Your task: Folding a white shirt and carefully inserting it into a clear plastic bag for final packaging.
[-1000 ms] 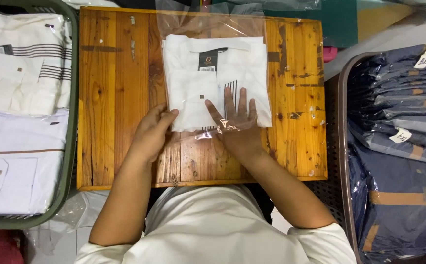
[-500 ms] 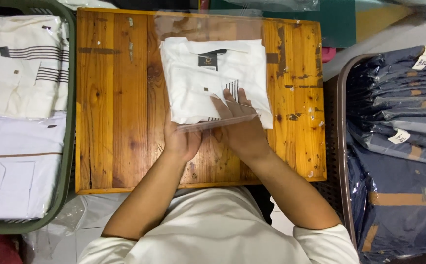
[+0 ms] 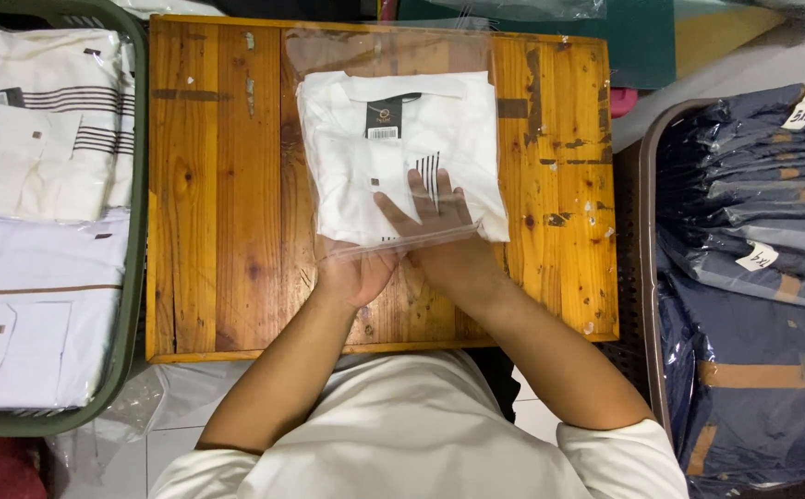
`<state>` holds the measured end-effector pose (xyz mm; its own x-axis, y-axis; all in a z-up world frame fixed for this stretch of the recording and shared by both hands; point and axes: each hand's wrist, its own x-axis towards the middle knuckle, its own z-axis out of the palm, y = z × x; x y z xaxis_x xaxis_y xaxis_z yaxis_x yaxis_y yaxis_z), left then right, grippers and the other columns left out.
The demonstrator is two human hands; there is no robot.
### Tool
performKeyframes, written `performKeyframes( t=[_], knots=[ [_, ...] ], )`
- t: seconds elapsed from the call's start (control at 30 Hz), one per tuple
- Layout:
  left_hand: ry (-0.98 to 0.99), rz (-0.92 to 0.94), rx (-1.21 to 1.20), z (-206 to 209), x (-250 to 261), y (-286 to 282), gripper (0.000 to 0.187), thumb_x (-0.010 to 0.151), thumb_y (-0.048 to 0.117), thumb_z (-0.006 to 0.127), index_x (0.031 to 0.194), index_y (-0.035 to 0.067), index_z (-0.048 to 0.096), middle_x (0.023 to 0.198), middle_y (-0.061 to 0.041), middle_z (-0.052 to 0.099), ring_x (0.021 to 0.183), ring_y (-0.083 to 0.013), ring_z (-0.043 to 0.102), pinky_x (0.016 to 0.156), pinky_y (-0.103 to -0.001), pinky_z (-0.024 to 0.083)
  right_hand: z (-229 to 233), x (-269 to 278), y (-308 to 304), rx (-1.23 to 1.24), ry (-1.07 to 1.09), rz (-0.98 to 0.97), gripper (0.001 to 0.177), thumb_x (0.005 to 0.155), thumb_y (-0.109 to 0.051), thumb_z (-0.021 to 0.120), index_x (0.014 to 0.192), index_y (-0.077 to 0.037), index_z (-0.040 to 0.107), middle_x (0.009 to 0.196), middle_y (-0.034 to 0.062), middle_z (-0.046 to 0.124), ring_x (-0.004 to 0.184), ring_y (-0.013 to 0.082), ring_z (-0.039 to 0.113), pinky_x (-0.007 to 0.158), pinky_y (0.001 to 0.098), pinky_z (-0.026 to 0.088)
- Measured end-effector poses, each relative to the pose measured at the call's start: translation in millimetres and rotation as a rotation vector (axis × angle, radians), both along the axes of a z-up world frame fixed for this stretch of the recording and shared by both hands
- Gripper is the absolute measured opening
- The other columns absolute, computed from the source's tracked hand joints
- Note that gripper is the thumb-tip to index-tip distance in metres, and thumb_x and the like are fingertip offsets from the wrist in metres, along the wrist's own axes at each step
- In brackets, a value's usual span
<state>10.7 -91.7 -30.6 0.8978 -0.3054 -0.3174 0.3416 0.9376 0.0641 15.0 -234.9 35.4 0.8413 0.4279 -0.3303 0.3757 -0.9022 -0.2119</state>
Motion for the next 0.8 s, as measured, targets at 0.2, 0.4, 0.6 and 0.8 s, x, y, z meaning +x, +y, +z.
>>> performKeyframes(
  t=[0.2,0.4,0.6,0.8],
  knots=[
    [0.072,0.011,0.028,15.3,-4.2,4.4,0.063,0.091,0.069,0.049,0.114,0.013,0.069,0.112,-0.006,0.076,0.097,-0.0296,0.075,0.090,-0.051,0.062,13.9,4.8,-6.8,-0.071,0.015,0.099,0.069,0.102,-0.028,0.054,0.164,-0.036,0.023,0.166,0.0225,0.025,0.149,0.0517,0.025,0.117,0.0624,0.029],
    [0.059,0.035,-0.022,13.0,-6.0,2.2,0.063,0.089,0.073,0.053,0.106,0.015,0.069,0.107,-0.008,0.077,0.095,-0.0236,0.074,0.094,-0.045,0.063,29.0,-5.8,5.9,-0.147,0.068,0.014,0.071,0.102,-0.027,0.054,0.164,-0.034,0.021,0.159,0.0332,0.029,0.140,0.0593,0.034,0.108,0.0635,0.042],
    [-0.042,-0.103,0.117,1.8,-10.7,7.6,0.096,0.082,0.088,0.036,0.133,0.010,0.061,0.126,-0.015,0.068,0.108,-0.0368,0.069,0.094,-0.053,0.060,-70.4,9.5,-14.9,-0.101,-0.526,0.051,0.050,0.108,-0.037,0.042,0.157,-0.046,0.039,0.150,0.0245,0.051,0.132,0.0555,0.051,0.103,0.0551,0.050],
    [-0.130,-0.157,0.158,-8.0,-7.9,7.5,0.112,0.075,0.095,0.033,0.134,0.004,0.059,0.130,-0.025,0.061,0.119,-0.0425,0.062,0.097,-0.055,0.055,-93.5,41.1,-1.3,0.175,-1.183,-0.032,0.036,0.097,-0.061,0.068,0.130,-0.048,0.069,0.130,0.0142,0.071,0.109,0.0498,0.068,0.081,0.0490,0.060]
  ],
)
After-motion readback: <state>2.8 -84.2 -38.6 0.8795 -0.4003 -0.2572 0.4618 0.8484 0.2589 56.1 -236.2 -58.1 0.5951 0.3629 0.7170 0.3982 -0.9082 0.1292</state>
